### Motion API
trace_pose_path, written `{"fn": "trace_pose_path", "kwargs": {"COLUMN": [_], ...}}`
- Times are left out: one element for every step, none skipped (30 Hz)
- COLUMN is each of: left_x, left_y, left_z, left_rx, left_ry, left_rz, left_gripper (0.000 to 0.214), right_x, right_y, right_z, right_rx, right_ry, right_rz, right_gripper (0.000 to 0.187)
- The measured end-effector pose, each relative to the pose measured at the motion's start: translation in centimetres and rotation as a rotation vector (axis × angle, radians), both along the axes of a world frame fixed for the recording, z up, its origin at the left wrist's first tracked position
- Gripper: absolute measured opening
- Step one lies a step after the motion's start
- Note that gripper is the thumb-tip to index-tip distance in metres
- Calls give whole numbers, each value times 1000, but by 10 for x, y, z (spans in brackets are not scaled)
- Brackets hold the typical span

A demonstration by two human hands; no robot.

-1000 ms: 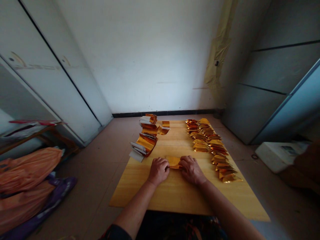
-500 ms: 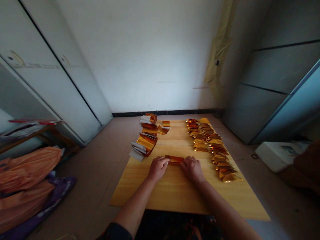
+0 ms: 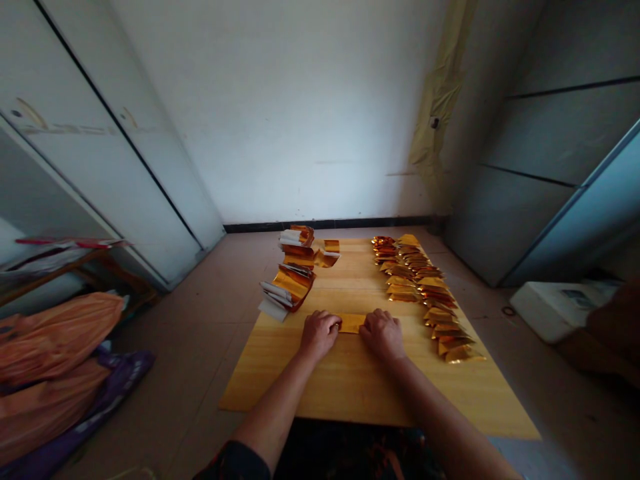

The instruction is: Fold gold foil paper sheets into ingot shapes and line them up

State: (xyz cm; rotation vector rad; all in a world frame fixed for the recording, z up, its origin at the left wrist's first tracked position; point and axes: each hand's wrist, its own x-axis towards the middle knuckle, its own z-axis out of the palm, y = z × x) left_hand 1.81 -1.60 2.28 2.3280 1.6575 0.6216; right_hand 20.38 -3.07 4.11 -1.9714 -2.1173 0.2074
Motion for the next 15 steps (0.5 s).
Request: {"fn": "trace_pose_path", "kwargs": {"left_x": [0, 1, 1, 1, 1, 1, 2, 2, 2, 3, 4, 4, 5, 6, 6], "left_y": [0, 0, 0, 0, -1, -2, -3, -4, -6, -7, -9, -10, -11, -11, -11], "left_z": [1, 1, 2, 2, 3, 4, 5, 6, 7, 9, 10, 11, 12, 12, 12], "left_rx": [-4, -9, -15, -17, -15, -6, 11, 35, 62, 87, 106, 117, 119, 110, 92], "left_ry": [8, 16, 24, 30, 35, 39, 47, 60, 80, 106, 138, 169, 194, 207, 204], "left_rz": [5, 13, 24, 39, 56, 73, 85, 85, 71, 47, 18, -8, -28, -39, -39], "left_gripper": [21, 20, 19, 18, 18, 18, 16, 14, 12, 10, 11, 13, 15, 16, 17], "right_x": [0, -1, -1, -1, -2, -3, -4, -5, -7, -9, -11, -13, -15, -16, -17], "right_y": [0, 0, 0, -1, -1, -2, -2, -2, -3, -3, -3, -3, -3, -3, -3], "right_z": [0, 0, 0, 0, 0, 0, 0, 0, 0, 0, -1, -1, -1, 0, 0], "right_rx": [-5, -9, -9, 0, 16, 38, 59, 72, 72, 60, 42, 24, 8, -4, -13], "right_ry": [0, 3, 10, 20, 29, 32, 27, 12, -8, -29, -43, -50, -48, -40, -29], "right_rz": [-6, -16, -27, -35, -35, -22, 5, 42, 79, 104, 113, 108, 91, 69, 49], "right_gripper": [12, 11, 10, 11, 13, 15, 15, 13, 11, 12, 14, 15, 16, 16, 15]}}
